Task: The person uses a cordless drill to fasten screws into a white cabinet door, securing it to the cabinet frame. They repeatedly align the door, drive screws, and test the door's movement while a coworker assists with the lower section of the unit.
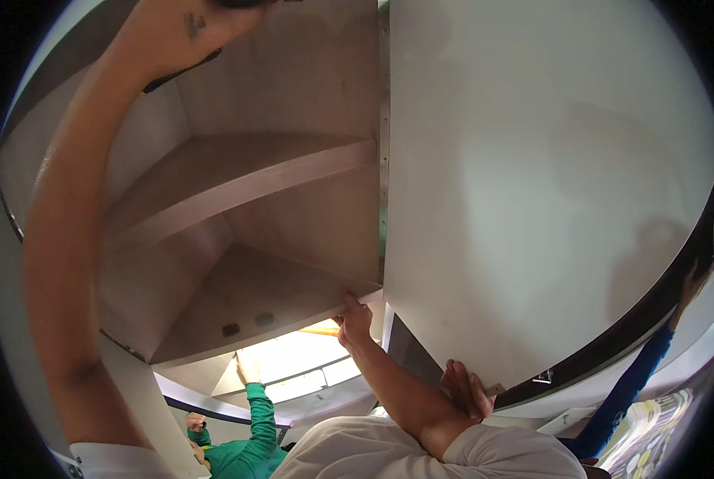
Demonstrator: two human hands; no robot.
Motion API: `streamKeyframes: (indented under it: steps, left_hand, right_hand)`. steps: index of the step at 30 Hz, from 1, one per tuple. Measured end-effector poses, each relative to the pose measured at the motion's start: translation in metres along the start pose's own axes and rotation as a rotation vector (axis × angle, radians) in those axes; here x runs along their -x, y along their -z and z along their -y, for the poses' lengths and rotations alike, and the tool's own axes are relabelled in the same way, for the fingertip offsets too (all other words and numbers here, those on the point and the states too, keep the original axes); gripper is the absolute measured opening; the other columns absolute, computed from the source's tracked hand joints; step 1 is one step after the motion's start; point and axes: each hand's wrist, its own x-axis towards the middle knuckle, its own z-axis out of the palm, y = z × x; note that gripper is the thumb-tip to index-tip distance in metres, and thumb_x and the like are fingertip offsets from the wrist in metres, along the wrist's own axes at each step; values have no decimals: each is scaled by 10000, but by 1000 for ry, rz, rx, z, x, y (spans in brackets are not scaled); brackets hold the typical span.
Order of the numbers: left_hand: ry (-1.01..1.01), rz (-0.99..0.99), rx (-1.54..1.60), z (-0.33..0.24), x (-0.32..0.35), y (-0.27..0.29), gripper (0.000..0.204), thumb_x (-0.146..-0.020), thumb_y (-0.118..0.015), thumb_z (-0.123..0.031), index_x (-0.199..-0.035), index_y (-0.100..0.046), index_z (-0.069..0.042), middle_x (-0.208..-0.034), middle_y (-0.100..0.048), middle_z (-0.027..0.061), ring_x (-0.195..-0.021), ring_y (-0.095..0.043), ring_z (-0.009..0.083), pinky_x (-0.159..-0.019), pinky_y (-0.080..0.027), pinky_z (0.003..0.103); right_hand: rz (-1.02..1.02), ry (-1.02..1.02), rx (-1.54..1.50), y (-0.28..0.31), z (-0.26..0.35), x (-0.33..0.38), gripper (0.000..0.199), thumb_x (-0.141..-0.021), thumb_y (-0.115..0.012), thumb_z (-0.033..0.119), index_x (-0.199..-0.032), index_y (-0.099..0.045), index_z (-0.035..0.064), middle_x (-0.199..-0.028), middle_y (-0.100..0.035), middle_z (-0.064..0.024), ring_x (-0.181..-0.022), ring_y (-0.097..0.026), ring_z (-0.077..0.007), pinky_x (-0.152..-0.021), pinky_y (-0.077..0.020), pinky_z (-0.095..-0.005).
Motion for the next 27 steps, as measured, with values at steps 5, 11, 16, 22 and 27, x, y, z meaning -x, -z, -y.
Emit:
streamKeyframes:
  steps: [5,11,16,22,27]
  left_hand:
    - [-97,-5,58,2,-3,0,540,-791,-644,-51,-1326,-592,-8,-992,-723,136,-816,-655,202,-793,-543,358]
    - [176,28,91,-12,-1,-1,577,-795,-653,-50,-1366,-573,-23,-966,-720,135,-758,-650,201,-739,-546,352]
    - [115,3,8,-13,-1,-1,579,-804,-659,-47,-1375,-568,-31,-993,-730,118,-795,-655,191,-773,-551,355]
    - [46,-31,-7,3,0,-5,575,-809,-676,-47,-1373,-565,-30,-1082,-727,120,-934,-662,191,-879,-545,346]
    - [189,1,31,-25,-6,-4,569,-819,-685,-54,-1372,-557,-11,-1124,-720,134,-985,-662,205,-938,-536,355]
  right_hand:
    - [23,10,19,-3,3,4,428,-918,-752,125,-1306,-569,119,-1271,-643,-62,-1137,-670,-252,-882,-625,-473]
    - [22,29,30,0,0,-1,452,-910,-762,142,-1315,-563,105,-1264,-646,-66,-1142,-665,-246,-888,-615,-455]
    - [8,3,35,-3,2,3,458,-906,-758,139,-1317,-559,95,-1259,-647,-69,-1114,-678,-243,-859,-617,-441]
    - [16,-9,22,-2,-1,1,443,-896,-764,127,-1294,-571,108,-1230,-655,-64,-1118,-678,-238,-829,-620,-431]
    - [28,7,27,1,2,-3,439,-888,-769,114,-1282,-576,121,-1226,-655,-60,-1119,-678,-236,-842,-624,-435]
